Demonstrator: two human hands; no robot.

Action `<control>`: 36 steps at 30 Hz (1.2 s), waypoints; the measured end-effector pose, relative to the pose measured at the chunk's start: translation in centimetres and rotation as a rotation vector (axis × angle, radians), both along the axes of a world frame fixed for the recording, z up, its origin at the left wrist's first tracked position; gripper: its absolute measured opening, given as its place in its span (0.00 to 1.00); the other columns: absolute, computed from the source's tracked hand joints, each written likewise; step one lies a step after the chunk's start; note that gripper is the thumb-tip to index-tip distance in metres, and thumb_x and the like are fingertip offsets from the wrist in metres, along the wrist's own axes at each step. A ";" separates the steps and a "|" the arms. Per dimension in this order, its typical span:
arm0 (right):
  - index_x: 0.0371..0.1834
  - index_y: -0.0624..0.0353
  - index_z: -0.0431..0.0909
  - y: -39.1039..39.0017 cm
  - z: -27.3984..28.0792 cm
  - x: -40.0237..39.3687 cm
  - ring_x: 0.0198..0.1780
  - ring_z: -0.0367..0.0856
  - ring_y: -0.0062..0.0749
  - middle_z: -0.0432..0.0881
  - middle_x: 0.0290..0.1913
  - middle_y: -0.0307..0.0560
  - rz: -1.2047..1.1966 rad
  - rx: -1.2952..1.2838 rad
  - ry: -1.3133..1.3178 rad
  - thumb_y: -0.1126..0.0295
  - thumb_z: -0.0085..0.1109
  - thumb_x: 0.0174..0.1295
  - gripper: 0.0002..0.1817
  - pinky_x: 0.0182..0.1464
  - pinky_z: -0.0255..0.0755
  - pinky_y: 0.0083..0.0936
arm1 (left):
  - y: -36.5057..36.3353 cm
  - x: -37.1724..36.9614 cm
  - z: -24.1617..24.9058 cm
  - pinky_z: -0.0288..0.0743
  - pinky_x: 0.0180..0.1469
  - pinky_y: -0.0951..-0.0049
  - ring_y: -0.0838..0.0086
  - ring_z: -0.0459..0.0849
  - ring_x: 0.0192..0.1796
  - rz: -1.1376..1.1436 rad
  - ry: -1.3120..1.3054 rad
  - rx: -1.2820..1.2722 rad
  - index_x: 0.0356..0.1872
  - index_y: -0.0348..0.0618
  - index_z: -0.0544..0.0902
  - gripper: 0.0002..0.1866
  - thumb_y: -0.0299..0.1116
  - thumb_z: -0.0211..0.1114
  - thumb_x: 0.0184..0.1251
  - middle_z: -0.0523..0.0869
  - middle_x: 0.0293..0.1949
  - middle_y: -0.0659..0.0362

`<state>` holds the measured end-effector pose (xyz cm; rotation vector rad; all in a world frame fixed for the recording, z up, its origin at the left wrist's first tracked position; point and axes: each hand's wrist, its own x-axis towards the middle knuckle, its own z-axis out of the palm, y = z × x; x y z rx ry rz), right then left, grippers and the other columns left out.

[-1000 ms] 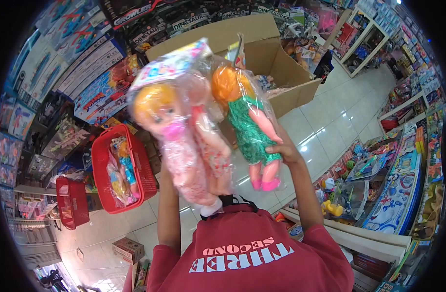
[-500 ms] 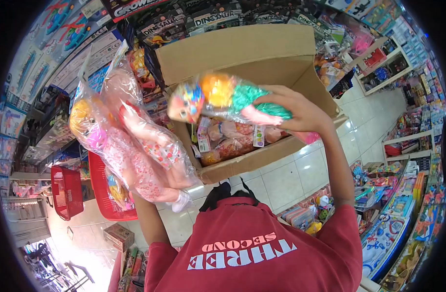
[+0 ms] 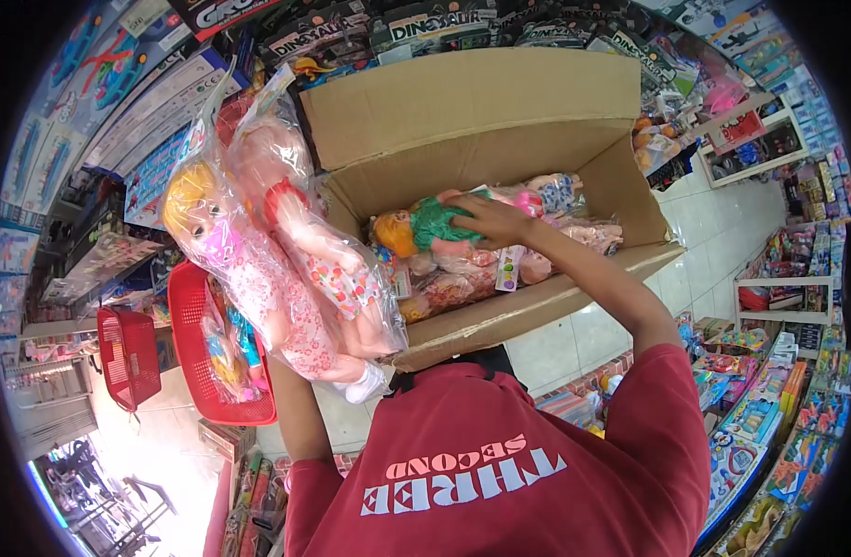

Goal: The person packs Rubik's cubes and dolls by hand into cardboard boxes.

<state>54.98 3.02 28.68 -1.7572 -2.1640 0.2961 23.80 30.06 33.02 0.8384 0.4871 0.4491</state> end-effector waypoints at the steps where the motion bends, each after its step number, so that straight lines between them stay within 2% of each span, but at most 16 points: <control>1: 0.47 0.56 0.70 0.2 -0.2 0.4 0.64 0.62 0.54 0.64 0.59 0.53 0.010 0.023 0.005 0.72 0.69 0.35 0.30 0.61 0.64 0.41 | -0.1 0.2 0.1 0.75 0.54 0.66 0.68 0.80 0.51 -0.003 0.002 -0.002 0.58 0.37 0.70 0.24 0.42 0.55 0.68 0.79 0.52 0.53; 5: 0.47 0.59 0.68 1.4 -4.2 2.3 0.64 0.63 0.51 0.64 0.59 0.55 0.023 -0.089 -0.096 0.71 0.70 0.37 0.30 0.63 0.63 0.42 | -0.6 1.0 0.0 0.75 0.54 0.67 0.68 0.80 0.51 0.003 0.006 -0.012 0.59 0.37 0.70 0.23 0.42 0.55 0.68 0.79 0.52 0.53; 6: 0.47 0.58 0.69 1.4 -7.4 2.8 0.66 0.60 0.48 0.65 0.58 0.54 0.023 0.070 -0.219 0.70 0.71 0.36 0.30 0.64 0.61 0.43 | -0.7 1.2 0.0 0.75 0.54 0.67 0.68 0.80 0.51 0.002 0.012 -0.011 0.59 0.37 0.70 0.23 0.42 0.55 0.68 0.79 0.52 0.53; 9: 0.49 0.58 0.69 1.3 -7.6 1.2 0.68 0.58 0.44 0.65 0.59 0.53 -0.174 -0.102 -0.312 0.67 0.72 0.37 0.32 0.65 0.58 0.43 | -0.8 1.5 0.0 0.75 0.54 0.67 0.68 0.80 0.51 0.005 0.023 -0.015 0.59 0.37 0.70 0.23 0.42 0.54 0.69 0.79 0.52 0.53; 12: 0.57 0.56 0.67 2.5 -4.3 0.7 0.70 0.55 0.46 0.63 0.64 0.51 -0.131 -0.430 -0.402 0.63 0.68 0.43 0.35 0.66 0.54 0.51 | -0.7 2.2 0.2 0.75 0.54 0.67 0.68 0.80 0.51 -0.006 0.029 -0.007 0.59 0.37 0.70 0.23 0.41 0.54 0.69 0.79 0.52 0.53; 15: 0.65 0.55 0.63 3.9 -0.8 0.9 0.70 0.55 0.44 0.61 0.67 0.49 -0.166 -0.542 -0.152 0.55 0.65 0.52 0.37 0.66 0.56 0.49 | -0.6 3.3 0.4 0.75 0.54 0.67 0.68 0.80 0.51 -0.033 0.023 0.004 0.59 0.37 0.70 0.23 0.41 0.54 0.69 0.79 0.52 0.53; 17: 0.68 0.58 0.56 5.3 3.5 -0.1 0.71 0.53 0.44 0.57 0.69 0.52 -0.182 -0.579 0.765 0.48 0.63 0.54 0.43 0.68 0.52 0.43 | -0.6 4.2 0.5 0.75 0.54 0.67 0.68 0.80 0.51 -0.053 0.014 0.009 0.59 0.37 0.70 0.23 0.41 0.54 0.69 0.79 0.52 0.53; 19: 0.71 0.57 0.50 6.1 6.9 -1.7 0.71 0.52 0.41 0.55 0.70 0.52 -0.138 -0.494 1.394 0.45 0.58 0.57 0.45 0.69 0.52 0.40 | -0.7 5.2 0.5 0.75 0.54 0.67 0.69 0.80 0.51 -0.082 0.007 0.017 0.59 0.37 0.70 0.23 0.41 0.54 0.69 0.79 0.52 0.53; 21: 0.74 0.52 0.44 6.3 8.9 -3.3 0.71 0.53 0.37 0.54 0.71 0.50 -0.040 -0.337 1.719 0.45 0.51 0.63 0.43 0.68 0.54 0.40 | -1.2 6.3 0.6 0.75 0.54 0.67 0.69 0.80 0.51 -0.118 -0.004 0.018 0.59 0.36 0.70 0.23 0.41 0.54 0.69 0.79 0.53 0.53; 24: 0.75 0.51 0.36 6.0 11.0 -4.9 0.72 0.52 0.36 0.50 0.72 0.51 -0.133 -0.238 1.774 0.45 0.55 0.60 0.48 0.70 0.51 0.37 | -1.8 8.0 0.7 0.75 0.54 0.67 0.69 0.80 0.51 -0.168 -0.015 0.029 0.59 0.36 0.70 0.22 0.40 0.54 0.69 0.79 0.53 0.53; 27: 0.75 0.52 0.35 5.0 11.2 -3.9 0.72 0.50 0.36 0.46 0.73 0.49 -0.049 -0.204 1.728 0.43 0.58 0.56 0.53 0.71 0.49 0.36 | -2.3 9.0 0.5 0.75 0.54 0.67 0.69 0.80 0.51 -0.204 -0.016 0.041 0.59 0.36 0.70 0.22 0.40 0.54 0.69 0.79 0.53 0.53; 28: 0.74 0.55 0.37 4.6 11.2 -4.0 0.72 0.51 0.36 0.48 0.73 0.49 -0.065 -0.190 1.795 0.48 0.64 0.53 0.55 0.71 0.49 0.35 | -2.5 9.3 0.2 0.75 0.54 0.67 0.69 0.80 0.51 -0.214 -0.010 0.036 0.59 0.36 0.70 0.22 0.40 0.54 0.69 0.79 0.53 0.53; 31: 0.74 0.58 0.38 3.1 9.7 -3.8 0.69 0.56 0.35 0.52 0.70 0.47 -0.271 -0.237 1.601 0.57 0.67 0.52 0.53 0.69 0.54 0.32 | -3.4 9.6 0.7 0.75 0.54 0.68 0.69 0.80 0.51 -0.241 0.022 0.046 0.59 0.36 0.70 0.22 0.39 0.53 0.70 0.79 0.53 0.53; 32: 0.72 0.60 0.45 2.8 11.6 -4.6 0.62 0.65 0.31 0.62 0.64 0.46 -0.330 -0.208 1.631 0.68 0.65 0.51 0.48 0.63 0.62 0.29 | -4.3 9.5 2.5 0.75 0.54 0.68 0.69 0.80 0.51 -0.252 0.032 0.101 0.59 0.36 0.70 0.22 0.39 0.53 0.70 0.79 0.53 0.53; 35: 0.70 0.61 0.51 2.2 9.7 -3.7 0.55 0.70 0.27 0.69 0.57 0.45 -0.420 -0.118 1.735 0.74 0.61 0.50 0.42 0.57 0.68 0.26 | -4.9 9.8 3.3 0.75 0.53 0.68 0.69 0.80 0.51 -0.238 0.036 0.121 0.58 0.35 0.70 0.22 0.39 0.53 0.70 0.79 0.53 0.52; 36: 0.68 0.61 0.56 1.5 10.8 -3.6 0.52 0.72 0.23 0.72 0.53 0.43 -0.541 -0.092 1.710 0.76 0.58 0.49 0.39 0.54 0.69 0.24 | -4.1 9.9 2.1 0.75 0.53 0.68 0.69 0.81 0.50 -0.251 -0.001 0.091 0.58 0.35 0.70 0.22 0.39 0.53 0.70 0.78 0.53 0.53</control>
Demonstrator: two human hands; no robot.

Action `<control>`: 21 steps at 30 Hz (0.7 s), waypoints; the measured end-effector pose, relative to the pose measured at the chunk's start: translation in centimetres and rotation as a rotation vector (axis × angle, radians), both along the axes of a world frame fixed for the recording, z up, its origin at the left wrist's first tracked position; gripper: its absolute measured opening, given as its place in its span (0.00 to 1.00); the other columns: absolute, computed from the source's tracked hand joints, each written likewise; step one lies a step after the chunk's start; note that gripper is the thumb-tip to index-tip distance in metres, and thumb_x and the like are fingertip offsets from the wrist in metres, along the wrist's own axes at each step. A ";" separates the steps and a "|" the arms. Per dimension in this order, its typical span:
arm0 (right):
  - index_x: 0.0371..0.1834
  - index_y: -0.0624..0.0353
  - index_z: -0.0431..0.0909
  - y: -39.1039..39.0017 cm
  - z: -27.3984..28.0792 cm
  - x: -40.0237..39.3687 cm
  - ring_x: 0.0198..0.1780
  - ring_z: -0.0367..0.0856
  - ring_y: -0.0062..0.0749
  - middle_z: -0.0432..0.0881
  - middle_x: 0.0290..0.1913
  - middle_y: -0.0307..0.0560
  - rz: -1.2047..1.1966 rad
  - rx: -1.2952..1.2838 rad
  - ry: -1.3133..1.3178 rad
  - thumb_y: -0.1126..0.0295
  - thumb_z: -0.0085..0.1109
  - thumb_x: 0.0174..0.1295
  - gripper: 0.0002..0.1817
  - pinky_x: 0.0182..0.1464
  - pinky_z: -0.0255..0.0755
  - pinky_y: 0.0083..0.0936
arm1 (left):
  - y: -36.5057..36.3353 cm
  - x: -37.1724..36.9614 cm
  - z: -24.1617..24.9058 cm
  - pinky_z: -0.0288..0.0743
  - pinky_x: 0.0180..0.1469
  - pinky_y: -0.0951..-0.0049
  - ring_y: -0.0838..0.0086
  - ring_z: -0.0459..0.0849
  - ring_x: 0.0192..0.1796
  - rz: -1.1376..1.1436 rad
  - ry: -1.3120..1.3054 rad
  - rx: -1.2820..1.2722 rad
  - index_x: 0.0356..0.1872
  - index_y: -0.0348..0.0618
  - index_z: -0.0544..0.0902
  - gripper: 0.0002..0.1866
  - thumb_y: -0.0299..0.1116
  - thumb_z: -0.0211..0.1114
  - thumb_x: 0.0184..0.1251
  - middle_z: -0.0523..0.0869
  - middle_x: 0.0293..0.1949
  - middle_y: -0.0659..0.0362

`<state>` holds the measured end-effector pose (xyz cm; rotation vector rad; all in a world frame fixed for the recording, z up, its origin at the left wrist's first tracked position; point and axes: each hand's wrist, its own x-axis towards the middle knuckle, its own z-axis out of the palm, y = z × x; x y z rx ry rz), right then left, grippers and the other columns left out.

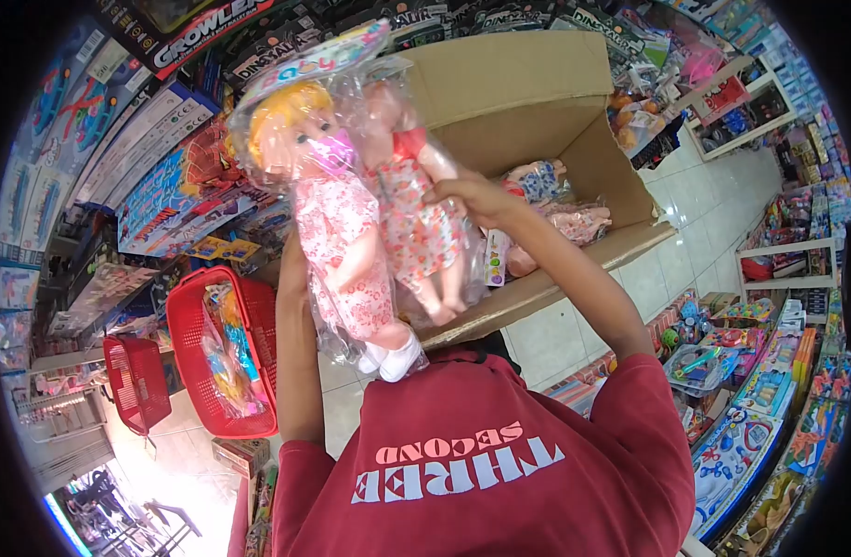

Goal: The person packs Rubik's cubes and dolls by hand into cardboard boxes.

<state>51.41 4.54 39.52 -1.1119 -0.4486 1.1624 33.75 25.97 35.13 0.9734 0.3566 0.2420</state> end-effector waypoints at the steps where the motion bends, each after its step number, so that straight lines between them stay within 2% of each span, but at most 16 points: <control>1: 0.68 0.60 0.56 -0.8 0.6 0.4 0.53 0.72 0.24 0.72 0.55 0.44 0.011 -0.035 -0.080 0.75 0.58 0.50 0.39 0.56 0.69 0.25 | 0.8 -0.2 -1.0 0.76 0.53 0.68 0.69 0.81 0.50 -0.009 -0.033 -0.035 0.58 0.35 0.70 0.22 0.39 0.53 0.70 0.78 0.53 0.53; 3: 0.69 0.60 0.56 -2.3 1.2 1.6 0.55 0.71 0.26 0.71 0.57 0.44 0.045 -0.101 -0.239 0.73 0.58 0.51 0.39 0.58 0.67 0.26 | 1.9 -1.0 -1.3 0.76 0.53 0.68 0.69 0.81 0.50 0.014 -0.070 -0.060 0.58 0.35 0.70 0.22 0.39 0.53 0.70 0.78 0.53 0.52; 6: 0.70 0.60 0.54 -3.4 -0.2 3.6 0.60 0.69 0.31 0.68 0.63 0.49 0.217 0.073 -0.771 0.70 0.58 0.52 0.39 0.62 0.63 0.29 | 3.0 -2.9 -0.3 0.75 0.53 0.67 0.68 0.81 0.51 0.112 -0.099 -0.054 0.59 0.36 0.69 0.22 0.40 0.52 0.70 0.78 0.53 0.52; 9: 0.70 0.62 0.53 -3.2 -1.4 3.1 0.65 0.66 0.37 0.64 0.67 0.55 0.511 -0.168 -1.024 0.66 0.59 0.52 0.40 0.65 0.59 0.31 | 3.9 -4.8 0.2 0.75 0.53 0.67 0.68 0.80 0.51 0.229 -0.117 -0.046 0.59 0.36 0.69 0.22 0.40 0.52 0.70 0.78 0.53 0.52; 13: 0.70 0.58 0.54 -1.9 -7.5 1.9 0.66 0.65 0.46 0.63 0.67 0.58 0.922 -0.137 -1.050 0.58 0.60 0.54 0.42 0.66 0.59 0.34 | 4.2 -6.1 -0.4 0.75 0.53 0.66 0.68 0.80 0.51 0.319 -0.122 -0.044 0.59 0.36 0.69 0.22 0.40 0.51 0.70 0.78 0.53 0.51; 16: 0.69 0.51 0.57 -2.7 -14.0 0.3 0.65 0.65 0.47 0.66 0.65 0.55 0.907 -0.181 -1.060 0.56 0.60 0.55 0.38 0.64 0.61 0.36 | 3.9 -6.1 -1.0 0.75 0.54 0.66 0.67 0.80 0.51 0.336 -0.106 -0.046 0.59 0.36 0.68 0.23 0.41 0.51 0.70 0.78 0.53 0.51; 19: 0.68 0.54 0.61 -1.8 -14.8 -0.1 0.65 0.64 0.49 0.65 0.64 0.57 1.013 -0.356 -1.322 0.58 0.63 0.53 0.38 0.64 0.60 0.37 | 3.4 -5.6 -1.4 0.75 0.54 0.65 0.67 0.80 0.51 0.331 -0.090 -0.053 0.60 0.36 0.68 0.23 0.41 0.50 0.70 0.78 0.53 0.51; 21: 0.64 0.52 0.65 -1.0 -14.2 -0.3 0.62 0.66 0.48 0.67 0.61 0.58 0.981 -0.440 -1.557 0.54 0.63 0.53 0.35 0.61 0.63 0.39 | 3.1 -5.3 -1.5 0.75 0.54 0.65 0.67 0.80 0.51 0.316 -0.079 -0.057 0.60 0.36 0.68 0.23 0.41 0.50 0.71 0.78 0.52 0.51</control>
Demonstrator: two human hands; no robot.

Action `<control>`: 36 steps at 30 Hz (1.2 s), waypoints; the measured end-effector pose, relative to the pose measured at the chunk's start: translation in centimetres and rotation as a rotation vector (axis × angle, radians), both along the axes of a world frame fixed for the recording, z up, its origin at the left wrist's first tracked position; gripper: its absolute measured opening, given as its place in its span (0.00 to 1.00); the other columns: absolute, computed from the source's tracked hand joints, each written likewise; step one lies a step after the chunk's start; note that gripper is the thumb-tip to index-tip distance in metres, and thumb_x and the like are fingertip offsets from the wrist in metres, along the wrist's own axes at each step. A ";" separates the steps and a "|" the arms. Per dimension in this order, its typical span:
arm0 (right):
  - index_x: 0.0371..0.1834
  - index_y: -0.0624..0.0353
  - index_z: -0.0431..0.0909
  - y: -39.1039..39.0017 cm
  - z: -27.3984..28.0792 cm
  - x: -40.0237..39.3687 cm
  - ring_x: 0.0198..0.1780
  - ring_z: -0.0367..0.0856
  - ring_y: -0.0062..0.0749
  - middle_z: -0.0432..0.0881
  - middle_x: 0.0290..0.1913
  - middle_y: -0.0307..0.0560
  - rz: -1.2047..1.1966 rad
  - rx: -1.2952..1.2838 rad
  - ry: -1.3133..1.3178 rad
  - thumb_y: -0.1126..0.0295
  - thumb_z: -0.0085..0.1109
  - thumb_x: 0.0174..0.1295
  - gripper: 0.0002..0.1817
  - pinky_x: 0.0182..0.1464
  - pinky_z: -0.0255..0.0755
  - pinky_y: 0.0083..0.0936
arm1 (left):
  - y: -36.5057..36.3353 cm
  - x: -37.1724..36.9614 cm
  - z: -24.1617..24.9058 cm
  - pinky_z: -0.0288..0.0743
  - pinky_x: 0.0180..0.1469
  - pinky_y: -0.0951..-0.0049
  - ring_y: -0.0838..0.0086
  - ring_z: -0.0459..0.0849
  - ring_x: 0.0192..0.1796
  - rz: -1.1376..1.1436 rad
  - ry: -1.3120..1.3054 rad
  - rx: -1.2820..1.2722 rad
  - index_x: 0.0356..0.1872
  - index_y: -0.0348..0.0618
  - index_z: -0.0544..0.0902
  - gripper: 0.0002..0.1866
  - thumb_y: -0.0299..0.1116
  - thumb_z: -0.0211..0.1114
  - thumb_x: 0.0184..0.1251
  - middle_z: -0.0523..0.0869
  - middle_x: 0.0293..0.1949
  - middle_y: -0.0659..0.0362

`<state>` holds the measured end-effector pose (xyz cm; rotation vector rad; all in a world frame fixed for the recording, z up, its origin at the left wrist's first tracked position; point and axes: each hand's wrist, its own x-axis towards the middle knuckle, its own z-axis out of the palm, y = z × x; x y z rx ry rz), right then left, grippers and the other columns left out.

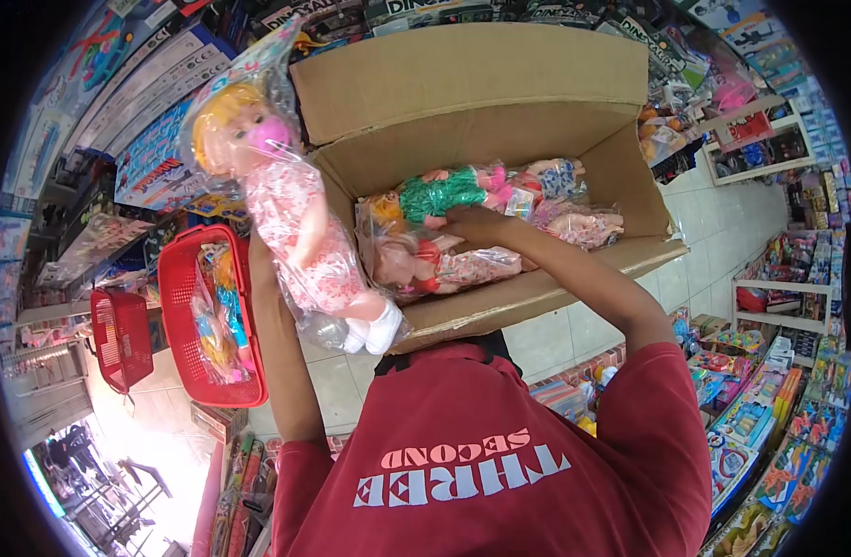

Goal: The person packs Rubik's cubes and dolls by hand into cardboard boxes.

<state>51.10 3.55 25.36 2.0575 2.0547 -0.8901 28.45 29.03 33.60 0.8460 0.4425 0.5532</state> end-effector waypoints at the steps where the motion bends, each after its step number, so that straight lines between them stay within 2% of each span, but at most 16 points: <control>1: 0.63 0.51 0.67 0.3 0.3 -0.1 0.61 0.67 0.47 0.68 0.60 0.58 0.008 0.023 -0.116 0.52 0.63 0.52 0.34 0.60 0.65 0.39 | -0.2 0.2 -0.1 0.75 0.54 0.65 0.66 0.80 0.51 -0.013 0.004 -0.004 0.60 0.36 0.67 0.23 0.41 0.50 0.71 0.78 0.52 0.51; 3: 0.59 0.52 0.69 0.3 0.3 -0.5 0.55 0.74 0.45 0.75 0.53 0.59 -0.012 0.184 -0.264 0.50 0.65 0.50 0.34 0.54 0.70 0.40 | -0.8 0.6 0.0 0.75 0.54 0.64 0.66 0.80 0.51 -0.047 0.009 -0.010 0.60 0.37 0.67 0.23 0.41 0.50 0.71 0.78 0.52 0.50; 6: 0.59 0.56 0.68 1.0 1.8 -0.5 0.48 0.79 0.45 0.80 0.45 0.56 -0.285 -0.109 -0.076 0.51 0.67 0.48 0.36 0.49 0.73 0.39 | -1.8 1.2 0.3 0.75 0.54 0.64 0.66 0.80 0.52 -0.104 0.009 -0.023 0.60 0.37 0.67 0.23 0.42 0.49 0.71 0.78 0.52 0.50; 9: 0.60 0.58 0.67 0.3 1.7 0.6 0.43 0.82 0.46 0.82 0.40 0.54 -0.199 -0.059 0.047 0.53 0.67 0.48 0.37 0.46 0.74 0.39 | -2.1 1.6 1.6 0.75 0.54 0.64 0.66 0.81 0.51 -0.246 -0.004 -0.015 0.60 0.36 0.67 0.23 0.42 0.48 0.72 0.78 0.53 0.50; 12: 0.59 0.59 0.66 0.2 3.7 1.8 0.44 0.81 0.46 0.82 0.42 0.54 -0.280 -0.085 0.270 0.55 0.66 0.50 0.35 0.47 0.74 0.37 | -2.8 2.9 2.7 0.75 0.54 0.65 0.66 0.81 0.51 -0.264 0.025 0.019 0.60 0.36 0.67 0.23 0.43 0.46 0.74 0.78 0.53 0.50; 13: 0.63 0.59 0.63 0.1 4.4 2.1 0.48 0.80 0.43 0.80 0.47 0.55 -0.337 -0.019 0.398 0.56 0.65 0.51 0.37 0.50 0.73 0.36 | -3.3 3.5 3.3 0.75 0.55 0.65 0.67 0.80 0.52 -0.224 0.056 0.074 0.60 0.36 0.67 0.23 0.43 0.46 0.74 0.78 0.53 0.50; 16: 0.70 0.56 0.50 -0.8 10.6 1.6 0.59 0.72 0.39 0.71 0.59 0.55 -0.494 0.190 1.038 0.53 0.65 0.53 0.45 0.57 0.69 0.33 | -3.9 5.3 4.3 0.74 0.57 0.66 0.68 0.79 0.54 -0.378 -0.024 0.018 0.61 0.35 0.66 0.23 0.41 0.47 0.74 0.77 0.54 0.50; 19: 0.72 0.58 0.43 -2.1 13.8 0.9 0.65 0.63 0.38 0.63 0.65 0.54 -0.575 0.473 1.442 0.57 0.64 0.53 0.49 0.66 0.57 0.31 | -6.0 7.9 6.9 0.70 0.58 0.73 0.73 0.77 0.55 -0.407 0.068 0.202 0.63 0.34 0.66 0.24 0.40 0.50 0.73 0.77 0.54 0.53; 22: 0.73 0.61 0.40 -2.4 15.0 0.4 0.67 0.60 0.36 0.55 0.70 0.52 -0.671 0.734 1.344 0.55 0.67 0.52 0.53 0.66 0.59 0.34 | -8.0 10.6 6.9 0.68 0.57 0.77 0.76 0.75 0.55 -0.480 0.136 0.282 0.62 0.34 0.67 0.24 0.41 0.51 0.73 0.78 0.54 0.55; 23: 0.72 0.61 0.42 -2.4 16.6 -0.4 0.66 0.62 0.34 0.59 0.68 0.51 -0.810 0.750 1.280 0.58 0.68 0.52 0.51 0.67 0.57 0.33 | -8.7 11.5 6.8 0.67 0.57 0.77 0.76 0.75 0.55 -0.495 0.145 0.281 0.63 0.34 0.67 0.25 0.41 0.51 0.73 0.78 0.54 0.55; 26: 0.72 0.61 0.44 -3.2 17.3 0.3 0.64 0.64 0.32 0.63 0.65 0.50 -0.987 0.760 1.254 0.62 0.68 0.52 0.50 0.66 0.58 0.29 | -10.8 13.2 7.1 0.65 0.58 0.78 0.77 0.74 0.54 -0.508 0.185 0.400 0.62 0.34 0.67 0.26 0.44 0.50 0.73 0.77 0.54 0.56; 27: 0.71 0.61 0.49 -3.8 17.9 0.8 0.62 0.65 0.30 0.65 0.63 0.48 -1.004 0.780 1.282 0.66 0.68 0.52 0.46 0.65 0.60 0.26 | -11.3 13.6 7.6 0.65 0.58 0.78 0.77 0.74 0.54 -0.509 0.190 0.449 0.62 0.34 0.67 0.26 0.44 0.50 0.73 0.77 0.54 0.56; 29: 0.68 0.63 0.54 -5.2 18.3 2.6 0.57 0.70 0.28 0.70 0.58 0.48 -0.966 0.818 1.181 0.67 0.67 0.54 0.41 0.61 0.63 0.25 | -11.7 14.1 8.1 0.63 0.59 0.77 0.76 0.72 0.56 -0.543 0.193 0.535 0.63 0.35 0.66 0.27 0.46 0.50 0.73 0.75 0.56 0.56; 32: 0.64 0.63 0.63 -7.3 19.4 4.9 0.54 0.73 0.25 0.75 0.53 0.45 -0.890 0.793 0.974 0.68 0.64 0.57 0.32 0.59 0.66 0.25 | -11.0 15.5 6.5 0.64 0.60 0.74 0.73 0.71 0.58 -0.738 0.115 0.521 0.65 0.35 0.63 0.29 0.47 0.51 0.72 0.74 0.57 0.55; 33: 0.63 0.62 0.64 -8.0 19.3 6.1 0.53 0.73 0.24 0.76 0.52 0.44 -0.845 0.755 0.926 0.68 0.63 0.57 0.31 0.58 0.66 0.26 | -11.3 15.7 6.9 0.65 0.60 0.69 0.70 0.70 0.60 -0.701 0.135 0.571 0.66 0.37 0.61 0.29 0.43 0.53 0.70 0.73 0.57 0.54; 36: 0.61 0.63 0.68 -10.4 18.5 10.0 0.52 0.74 0.26 0.78 0.51 0.48 -0.731 0.625 0.719 0.68 0.63 0.56 0.29 0.57 0.67 0.26 | -10.7 16.3 5.2 0.68 0.59 0.66 0.69 0.73 0.58 -0.620 0.070 0.312 0.64 0.38 0.62 0.27 0.39 0.54 0.68 0.74 0.55 0.54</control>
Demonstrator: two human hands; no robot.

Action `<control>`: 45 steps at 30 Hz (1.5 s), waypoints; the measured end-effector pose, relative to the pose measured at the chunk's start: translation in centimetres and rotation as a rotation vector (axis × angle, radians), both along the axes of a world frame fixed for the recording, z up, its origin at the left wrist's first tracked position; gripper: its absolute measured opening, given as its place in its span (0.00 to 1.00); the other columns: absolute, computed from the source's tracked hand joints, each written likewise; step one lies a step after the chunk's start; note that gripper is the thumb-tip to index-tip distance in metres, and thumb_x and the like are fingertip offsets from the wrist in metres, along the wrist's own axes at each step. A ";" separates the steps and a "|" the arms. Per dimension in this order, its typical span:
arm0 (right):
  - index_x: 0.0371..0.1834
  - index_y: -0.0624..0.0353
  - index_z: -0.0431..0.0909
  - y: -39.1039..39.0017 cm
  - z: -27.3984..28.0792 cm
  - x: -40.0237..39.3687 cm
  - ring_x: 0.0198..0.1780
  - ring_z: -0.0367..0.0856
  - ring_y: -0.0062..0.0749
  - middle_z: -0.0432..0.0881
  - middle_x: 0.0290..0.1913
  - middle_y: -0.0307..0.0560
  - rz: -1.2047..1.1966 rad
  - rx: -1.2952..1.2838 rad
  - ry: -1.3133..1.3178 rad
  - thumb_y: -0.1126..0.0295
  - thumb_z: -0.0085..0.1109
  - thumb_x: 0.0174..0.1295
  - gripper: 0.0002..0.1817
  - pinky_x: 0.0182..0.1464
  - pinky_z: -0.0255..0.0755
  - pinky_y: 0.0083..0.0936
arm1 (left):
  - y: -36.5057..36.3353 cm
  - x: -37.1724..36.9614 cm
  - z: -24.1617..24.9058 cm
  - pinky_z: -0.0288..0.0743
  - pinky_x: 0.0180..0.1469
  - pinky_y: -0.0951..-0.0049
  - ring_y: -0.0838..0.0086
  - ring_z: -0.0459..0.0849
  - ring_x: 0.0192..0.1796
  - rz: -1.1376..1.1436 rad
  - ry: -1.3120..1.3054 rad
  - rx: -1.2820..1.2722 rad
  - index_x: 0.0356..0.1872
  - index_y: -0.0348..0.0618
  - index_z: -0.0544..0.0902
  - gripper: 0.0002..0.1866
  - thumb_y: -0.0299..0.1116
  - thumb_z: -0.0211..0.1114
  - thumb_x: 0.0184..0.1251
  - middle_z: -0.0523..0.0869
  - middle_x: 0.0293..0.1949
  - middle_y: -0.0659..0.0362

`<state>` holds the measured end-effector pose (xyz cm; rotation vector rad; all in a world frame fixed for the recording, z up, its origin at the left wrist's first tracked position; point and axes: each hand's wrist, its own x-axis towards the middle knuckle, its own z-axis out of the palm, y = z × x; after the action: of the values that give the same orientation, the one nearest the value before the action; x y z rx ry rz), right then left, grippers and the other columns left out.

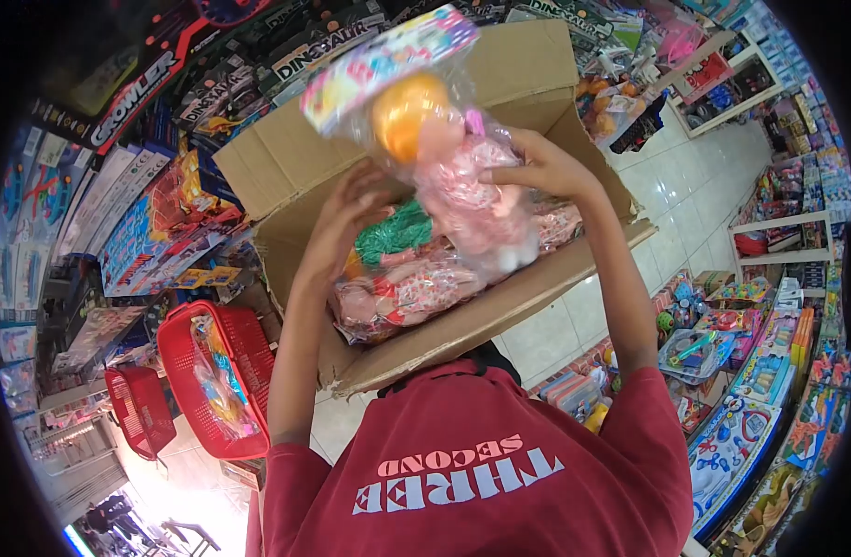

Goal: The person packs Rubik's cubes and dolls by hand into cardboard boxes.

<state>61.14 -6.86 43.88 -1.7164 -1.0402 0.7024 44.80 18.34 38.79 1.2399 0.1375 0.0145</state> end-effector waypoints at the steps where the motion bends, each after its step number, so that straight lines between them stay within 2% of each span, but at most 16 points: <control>1: 0.61 0.63 0.68 -0.6 -0.7 1.4 0.52 0.75 0.28 0.78 0.52 0.49 0.035 -0.055 -0.068 0.69 0.63 0.55 0.29 0.56 0.67 0.25 | 0.4 0.2 -0.3 0.68 0.59 0.65 0.69 0.74 0.57 0.070 0.000 -0.067 0.63 0.38 0.63 0.26 0.38 0.54 0.67 0.75 0.55 0.54; 3: 0.61 0.61 0.68 -1.3 -0.8 3.4 0.54 0.76 0.39 0.76 0.54 0.54 0.114 -0.238 -0.171 0.69 0.62 0.53 0.29 0.57 0.67 0.29 | 0.8 0.4 -1.0 0.70 0.58 0.65 0.70 0.76 0.54 0.211 0.011 -0.201 0.61 0.38 0.66 0.23 0.35 0.54 0.66 0.75 0.53 0.55; 10: 0.62 0.55 0.68 -1.4 -10.8 10.9 0.59 0.69 0.51 0.73 0.58 0.55 0.318 -0.402 -0.516 0.76 0.56 0.51 0.30 0.62 0.62 0.39 | -1.6 2.7 -4.2 0.72 0.50 0.71 0.75 0.78 0.48 0.210 0.233 0.285 0.55 0.42 0.72 0.16 0.33 0.54 0.67 0.79 0.46 0.60; 12: 0.62 0.56 0.68 -0.9 -13.1 12.5 0.60 0.69 0.50 0.72 0.59 0.54 0.351 -0.371 -0.541 0.78 0.54 0.49 0.31 0.62 0.62 0.39 | -1.6 3.5 -7.3 0.71 0.49 0.69 0.69 0.79 0.48 0.081 0.216 0.423 0.56 0.43 0.71 0.19 0.38 0.56 0.67 0.80 0.47 0.57; 14: 0.62 0.43 0.69 -0.4 -15.8 13.6 0.62 0.67 0.48 0.71 0.60 0.46 0.366 -0.471 -0.559 0.76 0.50 0.51 0.31 0.64 0.61 0.40 | -2.8 4.3 -7.7 0.71 0.50 0.67 0.64 0.79 0.48 -0.024 0.261 0.635 0.56 0.43 0.70 0.21 0.41 0.57 0.66 0.80 0.45 0.53; 15: 0.62 0.42 0.69 0.1 -16.4 13.4 0.63 0.66 0.48 0.71 0.61 0.46 0.380 -0.529 -0.571 0.76 0.50 0.51 0.31 0.65 0.60 0.40 | -3.5 4.4 -6.8 0.70 0.52 0.62 0.53 0.76 0.52 -0.019 0.277 0.712 0.58 0.42 0.69 0.25 0.41 0.60 0.62 0.77 0.48 0.48; 17: 0.61 0.37 0.71 0.9 -15.8 12.0 0.65 0.64 0.44 0.71 0.61 0.44 0.362 -0.739 -0.667 0.75 0.48 0.54 0.29 0.66 0.56 0.45 | -5.3 5.0 -6.6 0.69 0.53 0.59 0.50 0.72 0.54 0.212 0.114 1.093 0.58 0.42 0.69 0.27 0.39 0.62 0.59 0.74 0.51 0.46; 18: 0.60 0.37 0.71 0.8 -16.8 11.8 0.64 0.65 0.43 0.72 0.61 0.43 0.311 -0.738 -0.708 0.74 0.49 0.55 0.27 0.66 0.56 0.48 | -6.1 5.5 -6.5 0.68 0.53 0.58 0.48 0.71 0.55 0.328 0.023 1.279 0.58 0.42 0.68 0.28 0.38 0.63 0.57 0.72 0.53 0.46; 20: 0.58 0.37 0.73 0.4 -19.4 11.6 0.63 0.67 0.42 0.73 0.60 0.41 0.205 -0.735 -0.789 0.73 0.49 0.56 0.25 0.64 0.57 0.53 | -7.4 6.3 -6.5 0.67 0.54 0.56 0.49 0.69 0.56 0.203 -0.027 1.331 0.59 0.43 0.69 0.30 0.38 0.65 0.54 0.69 0.56 0.45; 24: 0.53 0.57 0.72 0.1 -16.9 8.6 0.58 0.72 0.43 0.75 0.54 0.51 -0.040 -0.845 -1.076 0.68 0.56 0.55 0.20 0.56 0.66 0.50 | -9.5 8.2 -8.8 0.65 0.55 0.55 0.53 0.67 0.56 -0.064 -0.138 1.447 0.58 0.45 0.69 0.31 0.39 0.67 0.51 0.68 0.58 0.47; 27: 0.52 0.63 0.71 -1.0 -12.5 8.5 0.53 0.77 0.41 0.77 0.50 0.57 -0.082 -0.981 -0.822 0.62 0.62 0.52 0.26 0.50 0.72 0.44 | -10.7 9.2 -11.7 0.63 0.59 0.55 0.53 0.67 0.58 -0.102 -0.156 1.609 0.59 0.49 0.69 0.30 0.37 0.67 0.53 0.69 0.57 0.51; 33: 0.56 0.65 0.66 -5.4 -22.8 12.1 0.51 0.79 0.47 0.79 0.49 0.61 0.371 -1.036 -0.418 0.52 0.68 0.44 0.39 0.50 0.74 0.38 | -10.7 11.5 -15.1 0.66 0.59 0.57 0.54 0.67 0.56 -0.117 -0.117 1.614 0.59 0.49 0.69 0.33 0.36 0.70 0.49 0.69 0.58 0.54; 36: 0.57 0.64 0.63 -6.2 -23.2 12.0 0.54 0.76 0.53 0.75 0.54 0.64 0.260 -0.992 -0.224 0.49 0.67 0.45 0.42 0.53 0.71 0.41 | -10.9 11.7 -15.9 0.68 0.57 0.58 0.54 0.68 0.55 -0.089 -0.085 1.654 0.59 0.49 0.68 0.34 0.36 0.70 0.48 0.69 0.58 0.53; 39: 0.55 0.65 0.65 -6.8 -22.8 11.5 0.53 0.78 0.49 0.77 0.51 0.63 0.176 -0.936 -0.310 0.58 0.67 0.44 0.36 0.53 0.73 0.39 | -11.4 11.7 -17.1 0.69 0.55 0.57 0.53 0.69 0.55 -0.036 -0.064 1.696 0.60 0.48 0.68 0.34 0.36 0.70 0.49 0.69 0.58 0.53; 42: 0.62 0.58 0.58 -7.0 -22.3 11.1 0.59 0.71 0.54 0.66 0.62 0.65 0.168 -1.002 -0.343 0.48 0.65 0.48 0.42 0.58 0.67 0.42 | -11.6 11.7 -17.7 0.68 0.55 0.56 0.53 0.69 0.54 -0.006 -0.065 1.718 0.60 0.47 0.67 0.34 0.37 0.69 0.50 0.69 0.59 0.52; 45: 0.62 0.58 0.60 -7.1 -21.1 12.2 0.59 0.71 0.50 0.67 0.62 0.62 0.282 -0.961 -0.244 0.49 0.63 0.50 0.39 0.58 0.67 0.39 | -11.5 11.4 -17.5 0.67 0.56 0.54 0.51 0.68 0.56 -0.032 -0.058 1.663 0.61 0.46 0.66 0.33 0.38 0.68 0.52 0.68 0.60 0.51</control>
<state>73.30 -13.91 22.77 -2.5382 -1.2203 1.3449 56.25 6.81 21.25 2.8977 0.0265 0.1626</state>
